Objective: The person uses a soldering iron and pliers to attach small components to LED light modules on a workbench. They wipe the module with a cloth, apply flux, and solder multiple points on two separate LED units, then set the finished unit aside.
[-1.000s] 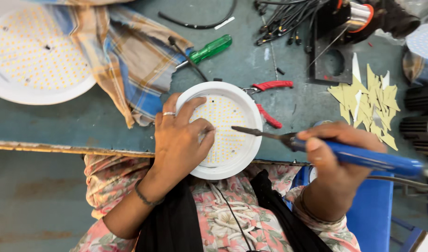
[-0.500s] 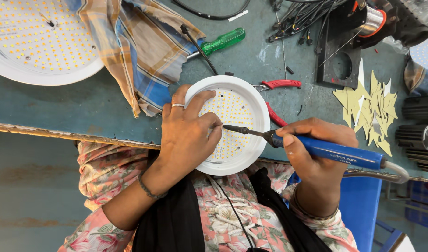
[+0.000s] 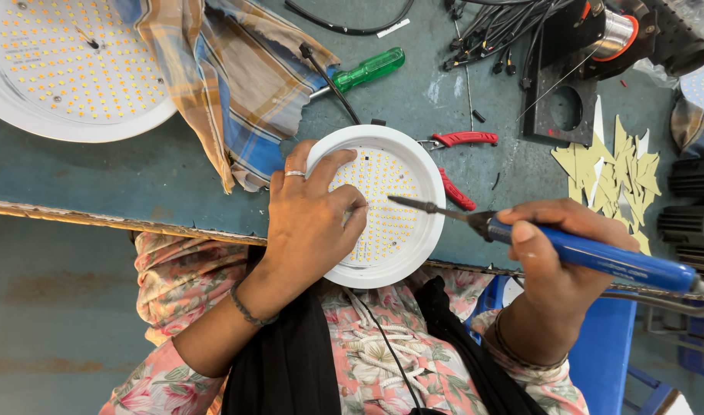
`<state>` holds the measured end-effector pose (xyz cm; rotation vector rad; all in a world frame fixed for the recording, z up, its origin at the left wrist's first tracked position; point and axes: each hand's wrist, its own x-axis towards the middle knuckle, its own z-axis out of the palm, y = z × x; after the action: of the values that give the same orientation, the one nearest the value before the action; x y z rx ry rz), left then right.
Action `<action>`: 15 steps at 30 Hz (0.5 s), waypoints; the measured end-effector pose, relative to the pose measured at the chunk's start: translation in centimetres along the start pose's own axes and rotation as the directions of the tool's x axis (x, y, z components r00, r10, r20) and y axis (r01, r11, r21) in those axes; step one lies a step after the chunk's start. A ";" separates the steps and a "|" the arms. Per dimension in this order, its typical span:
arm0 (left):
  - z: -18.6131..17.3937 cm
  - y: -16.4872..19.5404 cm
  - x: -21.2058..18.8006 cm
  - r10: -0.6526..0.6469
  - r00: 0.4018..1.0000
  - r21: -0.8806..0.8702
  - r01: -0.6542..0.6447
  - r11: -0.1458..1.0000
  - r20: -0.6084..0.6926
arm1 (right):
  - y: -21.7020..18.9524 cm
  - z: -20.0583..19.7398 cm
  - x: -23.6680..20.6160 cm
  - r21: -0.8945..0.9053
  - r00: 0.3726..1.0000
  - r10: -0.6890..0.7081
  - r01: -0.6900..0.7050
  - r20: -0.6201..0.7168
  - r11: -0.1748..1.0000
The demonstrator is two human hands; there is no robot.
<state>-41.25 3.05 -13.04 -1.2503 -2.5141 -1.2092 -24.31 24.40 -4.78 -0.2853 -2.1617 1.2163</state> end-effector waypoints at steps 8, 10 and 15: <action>0.2 0.0 -0.6 -0.042 0.994 -0.230 0.018 0.973 -0.100 | 5.2 -0.3 -3.7 0.082 0.967 -0.107 0.129 -0.230 0.988; 0.3 -0.3 -0.5 -0.099 0.988 -0.293 0.062 0.954 -0.116 | 7.1 -0.3 -5.3 0.069 0.969 -0.089 0.108 -0.229 0.992; 1.3 -0.1 1.3 -0.176 0.984 -0.168 0.172 0.971 -0.010 | 11.5 -1.2 -9.2 0.101 0.966 0.019 0.007 -0.258 0.995</action>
<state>-41.82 4.70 -13.47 -1.0548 -2.5964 -1.4907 -17.75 27.21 -17.75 -0.3849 -1.8710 1.2147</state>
